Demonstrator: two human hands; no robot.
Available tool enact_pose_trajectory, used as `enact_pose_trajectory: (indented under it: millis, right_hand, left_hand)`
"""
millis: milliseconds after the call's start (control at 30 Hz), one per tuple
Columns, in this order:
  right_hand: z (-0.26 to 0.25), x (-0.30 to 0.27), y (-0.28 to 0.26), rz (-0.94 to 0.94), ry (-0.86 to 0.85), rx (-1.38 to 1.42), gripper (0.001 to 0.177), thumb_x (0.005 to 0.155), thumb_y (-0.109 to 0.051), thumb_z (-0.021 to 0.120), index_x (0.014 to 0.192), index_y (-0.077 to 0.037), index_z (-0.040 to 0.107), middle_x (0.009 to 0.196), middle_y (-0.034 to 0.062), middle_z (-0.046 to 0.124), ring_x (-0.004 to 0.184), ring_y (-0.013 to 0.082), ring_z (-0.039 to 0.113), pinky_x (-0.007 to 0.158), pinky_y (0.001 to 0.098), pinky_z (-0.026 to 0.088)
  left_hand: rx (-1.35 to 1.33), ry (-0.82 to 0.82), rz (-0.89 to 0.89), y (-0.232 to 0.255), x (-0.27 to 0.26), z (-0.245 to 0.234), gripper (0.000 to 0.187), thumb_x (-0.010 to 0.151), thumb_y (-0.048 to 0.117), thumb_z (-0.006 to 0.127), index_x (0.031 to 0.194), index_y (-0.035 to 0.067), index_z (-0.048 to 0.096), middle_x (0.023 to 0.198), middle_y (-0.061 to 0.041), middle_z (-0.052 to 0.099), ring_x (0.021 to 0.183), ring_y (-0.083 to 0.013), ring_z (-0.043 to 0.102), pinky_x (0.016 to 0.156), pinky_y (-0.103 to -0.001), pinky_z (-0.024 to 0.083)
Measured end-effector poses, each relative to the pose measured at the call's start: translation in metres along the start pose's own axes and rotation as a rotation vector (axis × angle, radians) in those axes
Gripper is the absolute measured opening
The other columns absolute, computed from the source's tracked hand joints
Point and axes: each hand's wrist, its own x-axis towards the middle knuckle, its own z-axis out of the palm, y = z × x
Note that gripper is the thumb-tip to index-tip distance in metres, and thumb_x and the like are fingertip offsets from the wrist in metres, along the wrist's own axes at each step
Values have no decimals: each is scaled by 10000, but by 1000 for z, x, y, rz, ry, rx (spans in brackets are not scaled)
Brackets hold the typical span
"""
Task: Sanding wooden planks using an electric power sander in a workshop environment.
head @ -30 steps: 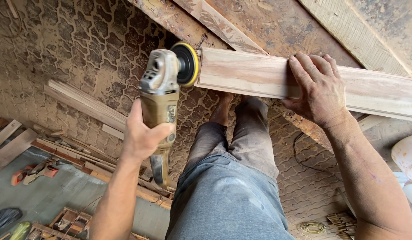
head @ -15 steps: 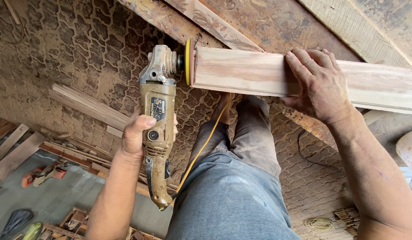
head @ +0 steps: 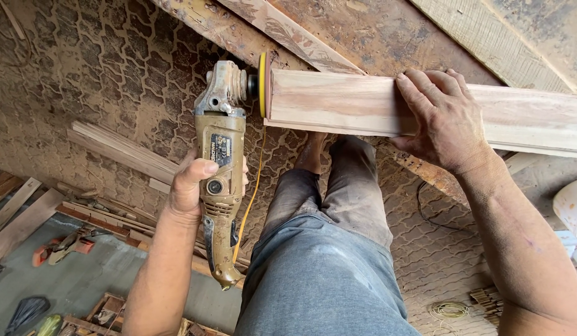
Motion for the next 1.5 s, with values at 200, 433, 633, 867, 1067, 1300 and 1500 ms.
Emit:
enact_pose_trajectory:
  millis: [200,433,633,867,1067,1300,1500]
  right_hand:
    - [4,-2,0,10,-10,-44,1078,605,-404,926,1522,-52,483,1554,124,527,1393,338,500,1238,532,329]
    - [26,-9,-2,17,47,-121,1125,611,-400,938,1572,-58,464,1583,149,484,1445,346,444,1269,568,275]
    - [28,-10,-2,26,55,-122,1118,633,-382,943,1592,-76,456,1608,128,468,1478,335,430,1282,576,269]
    - [30,-12,-1,54,8,-133,1137,623,-417,942,1594,-76,457,1619,137,454,1489,340,410,1279,589,253]
    - [27,-10,-2,36,25,-123,1114,629,-394,937,1585,-68,469,1603,128,466,1474,335,421,1275,591,265]
    - [28,-10,-2,37,44,-115,1091,641,-377,931,1580,-72,467,1592,120,475,1470,327,428,1275,587,268]
    - [50,-6,3,44,58,-126,1146,606,-463,928,1554,-38,446,1549,193,458,1421,379,405,1227,588,235]
  left_hand:
    - [220,42,133,15,5,11,666,765,321,724,1314,-6,536,1024,-101,627,878,-199,664,734,-372,626]
    - [1191,518,265,5,-11,23,604,739,252,782,1210,17,486,1012,-112,593,832,-211,634,664,-396,589]
    - [1453,605,272,-12,-9,26,581,706,270,847,1093,1,509,994,-174,611,883,-328,647,719,-502,544]
    - [1492,568,284,-12,-4,26,547,709,255,852,1054,3,511,968,-174,609,913,-352,650,760,-525,534]
    - [1561,540,347,-15,-5,23,554,712,248,854,1059,-10,508,955,-179,602,913,-365,642,756,-535,528]
    - [1631,510,380,-23,-19,20,548,712,255,844,1054,-14,511,968,-188,591,944,-370,636,733,-534,529]
    - [1602,529,239,-48,-54,10,659,707,313,825,1172,-43,522,1063,-228,622,987,-394,643,753,-535,540]
